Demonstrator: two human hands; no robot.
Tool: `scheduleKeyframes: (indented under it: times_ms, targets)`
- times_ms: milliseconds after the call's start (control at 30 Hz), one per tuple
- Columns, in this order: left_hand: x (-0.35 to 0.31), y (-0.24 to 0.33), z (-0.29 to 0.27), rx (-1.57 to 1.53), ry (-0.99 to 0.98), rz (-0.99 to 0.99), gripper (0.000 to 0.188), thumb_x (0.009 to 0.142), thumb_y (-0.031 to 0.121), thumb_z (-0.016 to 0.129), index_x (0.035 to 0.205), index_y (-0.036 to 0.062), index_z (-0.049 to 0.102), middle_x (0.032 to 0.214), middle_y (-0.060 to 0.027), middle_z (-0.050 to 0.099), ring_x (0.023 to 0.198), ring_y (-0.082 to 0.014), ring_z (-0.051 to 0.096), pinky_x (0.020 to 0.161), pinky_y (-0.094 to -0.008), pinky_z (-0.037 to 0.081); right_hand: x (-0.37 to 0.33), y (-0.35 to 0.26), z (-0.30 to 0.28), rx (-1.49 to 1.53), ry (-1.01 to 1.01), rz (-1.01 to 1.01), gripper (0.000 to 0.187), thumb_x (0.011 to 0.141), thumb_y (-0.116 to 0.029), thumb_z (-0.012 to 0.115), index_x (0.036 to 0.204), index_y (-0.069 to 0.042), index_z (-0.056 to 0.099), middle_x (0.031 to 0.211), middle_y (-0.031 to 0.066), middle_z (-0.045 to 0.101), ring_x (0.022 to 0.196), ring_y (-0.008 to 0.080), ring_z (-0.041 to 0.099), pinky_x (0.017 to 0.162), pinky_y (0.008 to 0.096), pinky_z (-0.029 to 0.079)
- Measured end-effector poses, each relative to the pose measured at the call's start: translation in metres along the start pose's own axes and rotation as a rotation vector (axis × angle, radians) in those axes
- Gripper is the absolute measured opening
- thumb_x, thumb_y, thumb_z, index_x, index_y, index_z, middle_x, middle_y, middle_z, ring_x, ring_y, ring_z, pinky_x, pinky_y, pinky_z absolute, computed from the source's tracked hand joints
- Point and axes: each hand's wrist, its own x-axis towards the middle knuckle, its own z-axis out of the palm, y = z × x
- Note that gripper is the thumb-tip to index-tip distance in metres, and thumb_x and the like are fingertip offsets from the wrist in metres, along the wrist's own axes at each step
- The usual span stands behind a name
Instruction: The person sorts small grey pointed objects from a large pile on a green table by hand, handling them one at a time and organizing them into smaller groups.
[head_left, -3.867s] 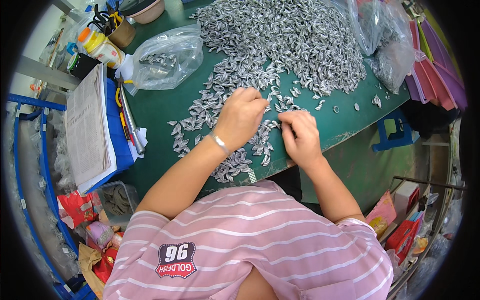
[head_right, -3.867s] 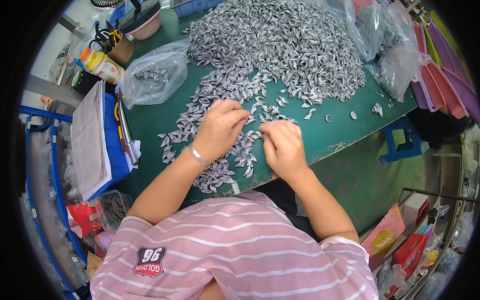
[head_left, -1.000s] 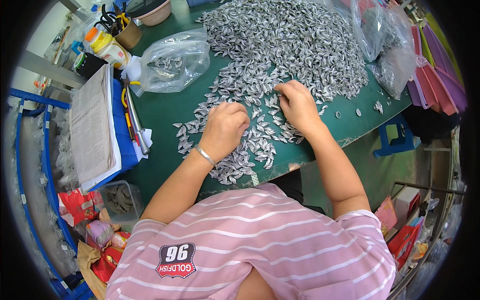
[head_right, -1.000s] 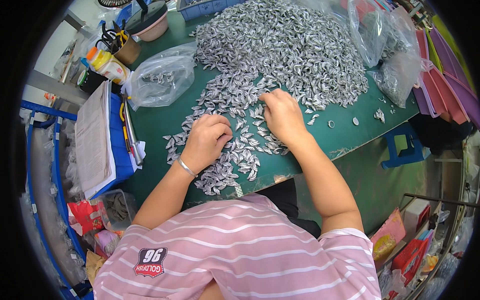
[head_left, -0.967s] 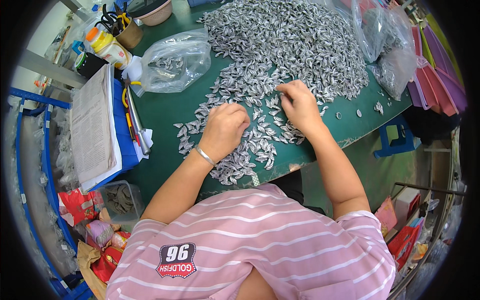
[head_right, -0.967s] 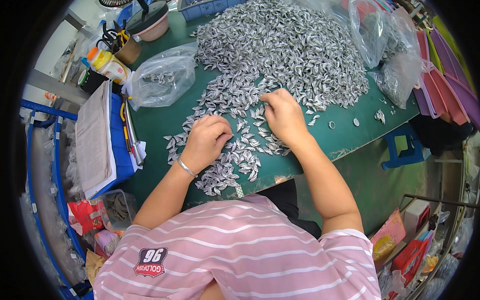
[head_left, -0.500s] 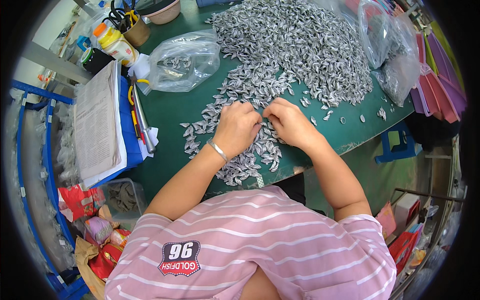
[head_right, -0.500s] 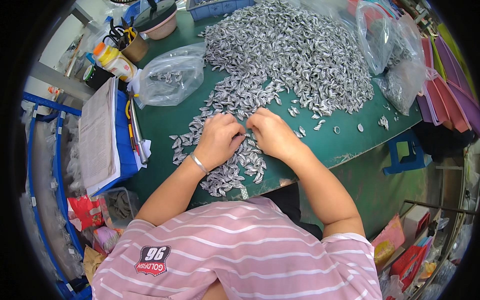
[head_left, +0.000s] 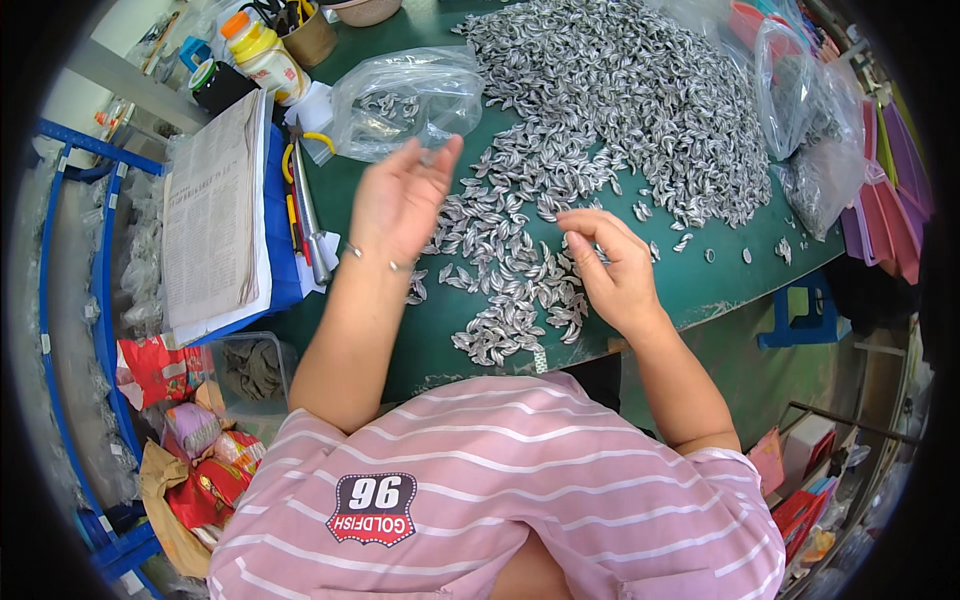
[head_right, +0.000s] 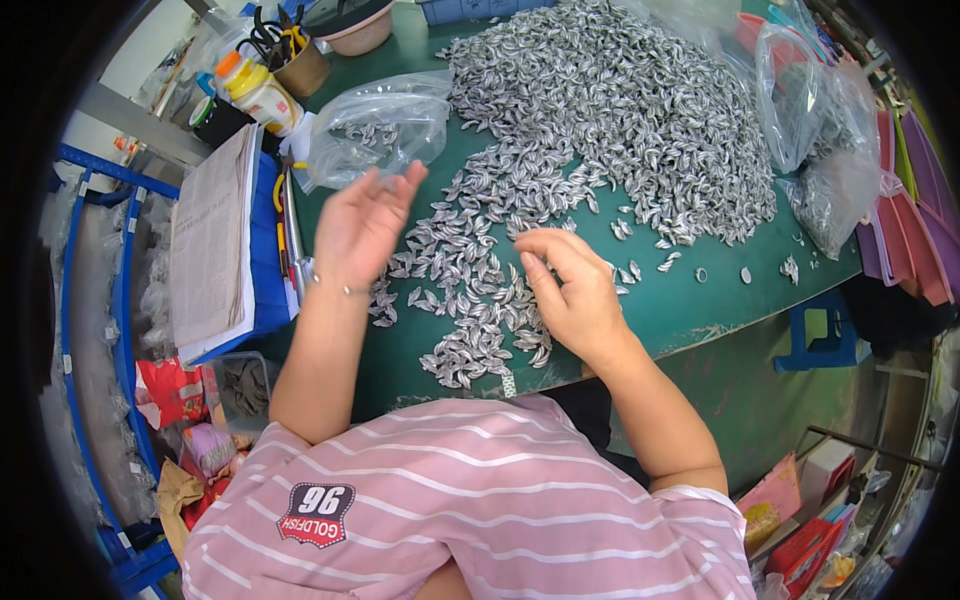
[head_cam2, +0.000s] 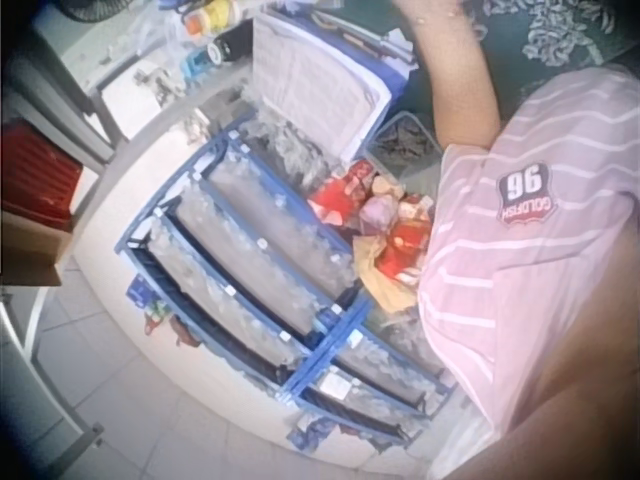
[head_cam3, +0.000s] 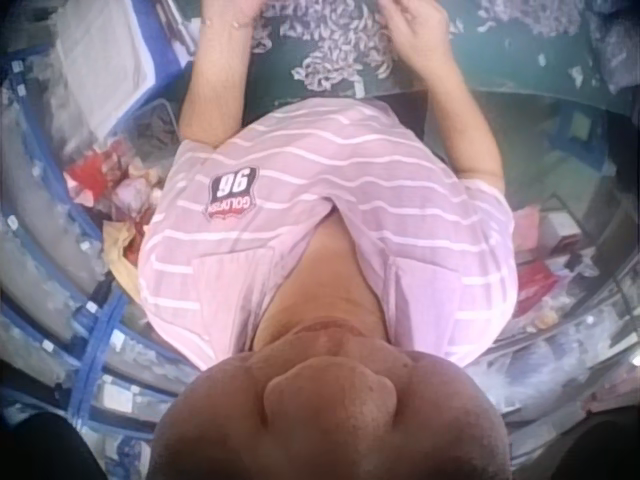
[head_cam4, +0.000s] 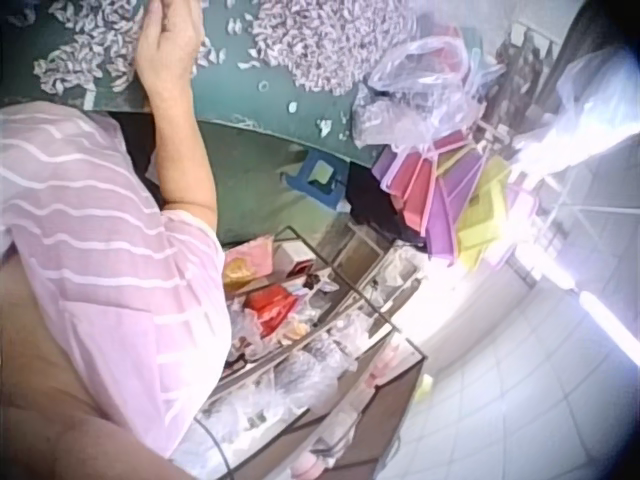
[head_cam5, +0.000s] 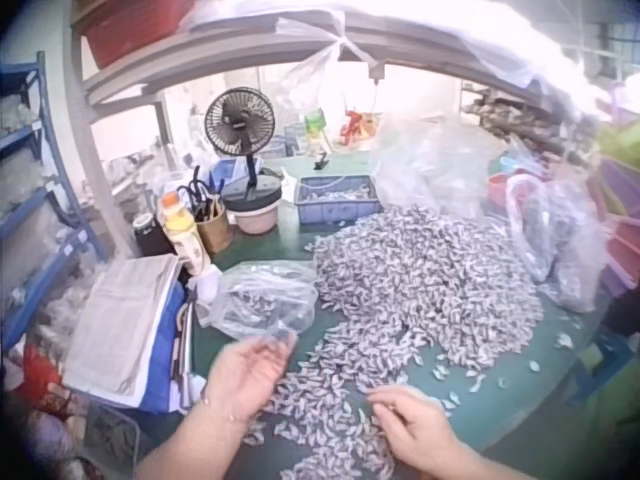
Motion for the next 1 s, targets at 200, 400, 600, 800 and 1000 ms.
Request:
scheduleKeyframes:
  times_ms: [200, 400, 600, 800, 1000]
  targets:
    - [-0.012, -0.012, -0.021, 1.401, -0.084, 0.607, 0.023, 0.09, 0.01, 0.067, 0.113, 0.0041, 0.067, 0.112, -0.01, 0.067, 0.096, -0.022, 0.065, 0.075, -0.0317, 0.055, -0.008, -0.005, 0.012, -0.132, -0.25, -0.142, 0.03, 0.089, -0.008, 0.068, 0.118, -0.002, 0.063, 0.122, 0.0155, 0.065, 0.113, 0.033, 0.061, 0.097, 0.0416, 0.049]
    - [-0.024, -0.043, -0.044, 1.981, -0.174, 1.021, 0.02, 0.076, 0.005, 0.076, 0.094, 0.0055, 0.068, 0.097, -0.0094, 0.062, 0.092, -0.0318, 0.059, 0.083, -0.0413, 0.047, 0.011, 0.002, 0.032, -0.427, -0.452, -0.312, 0.042, 0.092, -0.023, 0.065, 0.13, -0.008, 0.058, 0.145, 0.0102, 0.052, 0.134, 0.0301, 0.047, 0.111, 0.0519, 0.035]
    - [-0.051, -0.036, -0.056, 1.881, -0.124, 1.105, 0.017, 0.075, -0.001, 0.074, 0.089, 0.0022, 0.065, 0.095, -0.0116, 0.062, 0.09, -0.0318, 0.06, 0.081, -0.0402, 0.047, -0.002, 0.013, 0.021, -0.59, -0.377, -0.224, 0.042, 0.092, -0.025, 0.064, 0.13, -0.008, 0.06, 0.144, 0.01, 0.052, 0.135, 0.0307, 0.046, 0.112, 0.0524, 0.034]
    - [-0.084, -0.048, -0.063, 1.886, -0.249, 1.051, 0.013, 0.076, -0.003, 0.073, 0.087, 0.0026, 0.068, 0.09, -0.0102, 0.062, 0.085, -0.0295, 0.062, 0.077, -0.0388, 0.048, -0.017, -0.002, 0.022, -0.466, -0.503, -0.279, 0.047, 0.092, -0.032, 0.065, 0.131, -0.007, 0.059, 0.144, 0.0101, 0.053, 0.136, 0.0295, 0.046, 0.114, 0.0526, 0.032]
    - [-0.103, -0.041, -0.071, 1.803, -0.2, 0.994, 0.012, 0.075, -0.004, 0.074, 0.083, 0.0022, 0.067, 0.083, -0.0096, 0.066, 0.079, -0.0294, 0.065, 0.075, -0.0385, 0.051, -0.007, -0.01, 0.027, -0.429, -0.442, -0.315, 0.04, 0.09, -0.022, 0.068, 0.125, -0.005, 0.062, 0.142, 0.0109, 0.054, 0.135, 0.0288, 0.047, 0.113, 0.054, 0.032]
